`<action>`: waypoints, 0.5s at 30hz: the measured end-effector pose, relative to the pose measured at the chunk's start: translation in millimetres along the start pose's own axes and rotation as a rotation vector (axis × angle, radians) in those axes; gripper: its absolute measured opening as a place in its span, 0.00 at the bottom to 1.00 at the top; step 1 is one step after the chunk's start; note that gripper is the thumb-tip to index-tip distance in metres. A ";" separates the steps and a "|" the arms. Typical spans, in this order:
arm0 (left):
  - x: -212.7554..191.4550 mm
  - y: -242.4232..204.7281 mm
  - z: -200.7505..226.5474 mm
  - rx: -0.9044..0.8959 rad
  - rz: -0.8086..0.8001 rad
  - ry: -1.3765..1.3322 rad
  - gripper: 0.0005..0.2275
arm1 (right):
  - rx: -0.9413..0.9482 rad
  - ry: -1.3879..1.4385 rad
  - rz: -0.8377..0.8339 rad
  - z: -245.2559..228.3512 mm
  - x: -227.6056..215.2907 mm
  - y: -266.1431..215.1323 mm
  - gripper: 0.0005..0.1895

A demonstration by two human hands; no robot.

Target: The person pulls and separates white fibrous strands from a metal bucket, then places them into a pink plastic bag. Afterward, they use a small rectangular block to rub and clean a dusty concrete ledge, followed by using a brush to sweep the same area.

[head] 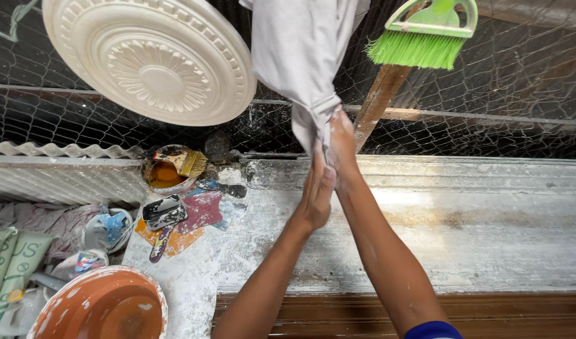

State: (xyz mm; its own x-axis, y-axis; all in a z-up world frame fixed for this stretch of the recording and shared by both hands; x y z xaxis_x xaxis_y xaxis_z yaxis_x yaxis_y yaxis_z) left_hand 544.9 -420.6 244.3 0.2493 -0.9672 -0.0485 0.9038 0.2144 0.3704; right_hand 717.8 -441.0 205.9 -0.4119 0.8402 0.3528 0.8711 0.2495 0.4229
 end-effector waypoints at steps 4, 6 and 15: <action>-5.1 -26.3 3.9 -0.025 -0.141 0.056 0.37 | -0.188 0.388 -0.316 -31.4 18.2 6.8 0.24; -19.4 -34.6 -1.1 -0.096 -0.176 0.038 0.34 | 0.158 0.494 0.069 -24.1 -0.3 5.6 0.19; -63.5 71.1 -29.3 -0.166 0.290 0.026 0.30 | 0.171 0.292 -0.086 -44.1 42.2 -65.4 0.30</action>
State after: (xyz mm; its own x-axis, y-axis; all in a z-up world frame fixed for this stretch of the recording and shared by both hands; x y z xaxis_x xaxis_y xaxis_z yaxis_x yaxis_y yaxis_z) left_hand 603.5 -340.0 246.5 0.5115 -0.8592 0.0128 0.8375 0.5018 0.2163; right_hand 631.7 -443.1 229.9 -0.5231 0.6457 0.5562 0.8520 0.4108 0.3244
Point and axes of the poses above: each hand's wrist, its own y-axis towards the middle knuckle, its own x-axis out of the palm, z = x × y, the point moved 7 cm from there along y, towards the middle knuckle, and after that the axes turned 11 degrees about -x, right-handed, at the moved point
